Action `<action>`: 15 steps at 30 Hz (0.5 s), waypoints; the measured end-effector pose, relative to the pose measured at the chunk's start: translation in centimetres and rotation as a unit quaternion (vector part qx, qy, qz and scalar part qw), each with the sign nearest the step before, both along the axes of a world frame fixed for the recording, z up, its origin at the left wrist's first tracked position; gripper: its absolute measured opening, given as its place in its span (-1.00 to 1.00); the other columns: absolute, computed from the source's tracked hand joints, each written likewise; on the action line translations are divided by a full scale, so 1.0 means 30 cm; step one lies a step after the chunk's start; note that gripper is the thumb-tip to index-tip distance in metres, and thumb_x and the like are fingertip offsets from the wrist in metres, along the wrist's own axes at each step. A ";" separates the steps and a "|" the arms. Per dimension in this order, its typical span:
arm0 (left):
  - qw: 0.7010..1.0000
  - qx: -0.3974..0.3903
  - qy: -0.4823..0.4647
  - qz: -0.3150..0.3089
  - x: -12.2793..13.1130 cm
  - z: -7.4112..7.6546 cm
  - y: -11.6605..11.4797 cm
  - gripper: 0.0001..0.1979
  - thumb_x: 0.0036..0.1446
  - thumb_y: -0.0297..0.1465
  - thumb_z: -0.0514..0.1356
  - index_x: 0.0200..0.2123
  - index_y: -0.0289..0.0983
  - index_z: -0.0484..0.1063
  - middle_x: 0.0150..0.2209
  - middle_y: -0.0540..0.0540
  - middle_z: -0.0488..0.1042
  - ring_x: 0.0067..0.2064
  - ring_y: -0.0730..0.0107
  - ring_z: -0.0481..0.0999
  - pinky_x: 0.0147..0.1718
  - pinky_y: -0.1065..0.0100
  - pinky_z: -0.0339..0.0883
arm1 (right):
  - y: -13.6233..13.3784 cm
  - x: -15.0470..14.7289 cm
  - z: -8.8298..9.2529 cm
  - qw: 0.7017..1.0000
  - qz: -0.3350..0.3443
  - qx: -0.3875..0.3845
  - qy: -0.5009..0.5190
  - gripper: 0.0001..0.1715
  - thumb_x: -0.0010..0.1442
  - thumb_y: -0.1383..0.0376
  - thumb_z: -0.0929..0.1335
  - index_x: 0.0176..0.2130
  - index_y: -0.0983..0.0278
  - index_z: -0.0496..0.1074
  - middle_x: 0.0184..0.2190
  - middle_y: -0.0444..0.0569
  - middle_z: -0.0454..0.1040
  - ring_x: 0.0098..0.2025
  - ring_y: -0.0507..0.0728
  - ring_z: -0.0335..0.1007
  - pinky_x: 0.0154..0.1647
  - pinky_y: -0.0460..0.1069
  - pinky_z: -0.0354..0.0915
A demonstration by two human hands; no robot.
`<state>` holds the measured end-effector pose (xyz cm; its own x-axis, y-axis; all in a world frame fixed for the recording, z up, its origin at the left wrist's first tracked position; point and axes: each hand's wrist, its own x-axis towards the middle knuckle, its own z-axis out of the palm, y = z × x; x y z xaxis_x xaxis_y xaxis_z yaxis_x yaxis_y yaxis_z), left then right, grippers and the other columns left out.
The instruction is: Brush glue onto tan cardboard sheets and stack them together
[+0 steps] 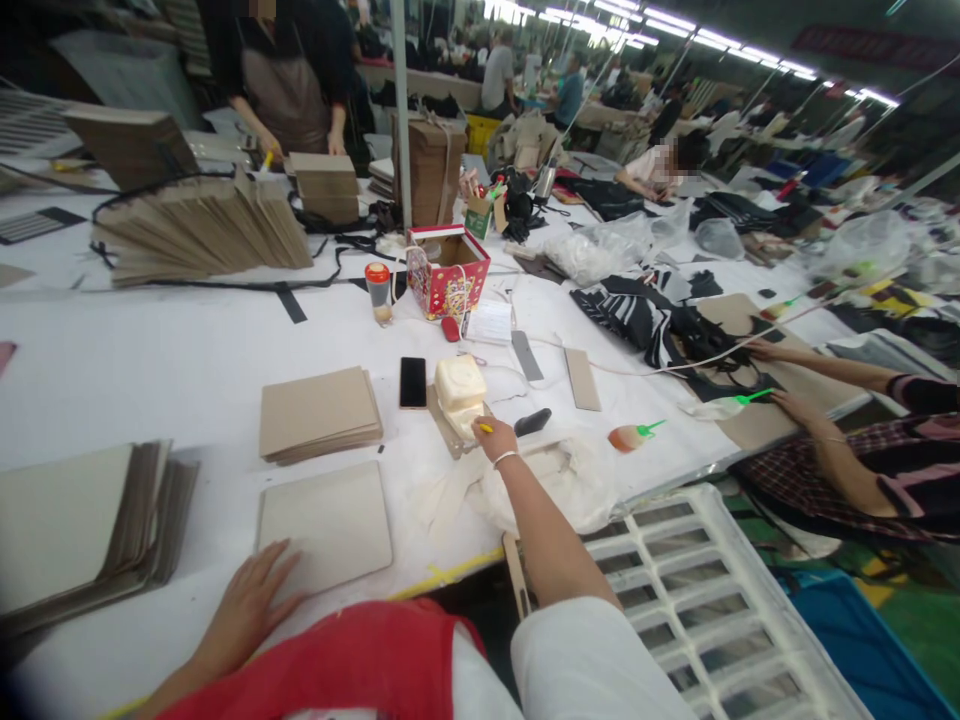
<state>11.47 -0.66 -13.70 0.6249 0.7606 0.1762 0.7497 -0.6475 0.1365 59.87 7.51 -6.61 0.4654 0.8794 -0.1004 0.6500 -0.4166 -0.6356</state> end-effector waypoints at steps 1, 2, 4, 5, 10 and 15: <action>1.000 0.010 -0.007 0.001 0.007 0.018 0.011 -0.57 0.08 -0.17 0.10 0.00 -0.21 0.31 0.11 -0.24 0.27 0.10 0.06 0.27 0.01 0.02 0.20 | -0.022 0.001 0.006 0.999 0.039 0.000 -0.021 -0.74 0.03 0.19 0.32 -0.26 0.23 0.47 -0.42 -0.08 0.50 -0.37 0.04 0.40 -0.27 -0.08 0.28; 1.000 0.018 -0.016 0.000 0.014 0.034 0.025 -0.57 0.08 -0.18 0.10 0.01 -0.22 0.29 0.10 -0.25 0.27 0.10 0.06 0.27 0.01 0.02 0.20 | -0.045 0.002 0.013 0.996 0.082 -0.003 -0.045 -0.73 0.03 0.20 0.33 -0.25 0.23 0.48 -0.37 -0.06 0.50 -0.32 0.06 0.40 -0.21 -0.06 0.28; 0.999 0.025 -0.033 -0.008 0.029 0.064 0.059 -0.59 0.10 -0.22 0.10 0.00 -0.25 0.28 0.09 -0.27 0.27 0.09 0.07 0.28 0.00 0.05 0.22 | -0.092 0.001 0.024 0.983 0.157 -0.012 -0.096 -0.73 0.05 0.20 0.32 -0.24 0.25 0.49 -0.30 -0.01 0.49 -0.25 0.09 0.39 -0.14 -0.02 0.26; 0.999 0.025 -0.041 -0.012 0.037 0.076 0.078 -0.60 0.10 -0.24 0.10 -0.01 -0.27 0.28 0.08 -0.27 0.27 0.08 0.08 0.29 0.00 0.07 0.23 | -0.113 -0.001 0.029 0.977 0.179 -0.015 -0.115 -0.73 0.07 0.21 0.31 -0.24 0.25 0.49 -0.28 0.01 0.48 -0.24 0.10 0.39 -0.14 -0.01 0.26; 0.997 0.015 -0.071 -0.018 0.083 0.131 0.166 -0.66 0.13 -0.28 0.07 -0.04 -0.27 0.31 0.09 -0.26 0.26 0.07 0.11 0.29 0.00 0.07 0.24 | -0.150 -0.022 0.036 0.989 0.134 0.027 -0.054 -0.72 0.06 0.18 0.31 -0.25 0.24 0.49 -0.24 -0.01 0.49 -0.21 0.11 0.41 -0.09 0.02 0.29; 0.996 0.031 -0.083 -0.023 0.136 0.180 0.235 -0.70 0.15 -0.35 0.04 -0.05 -0.28 0.33 0.08 -0.24 0.28 0.10 0.16 0.25 0.04 0.07 0.19 | -0.069 -0.078 -0.007 0.965 -0.144 0.080 0.204 -0.60 -0.02 0.11 0.32 -0.21 0.27 0.42 -0.46 -0.08 0.51 -0.49 0.04 0.45 -0.40 -0.05 0.40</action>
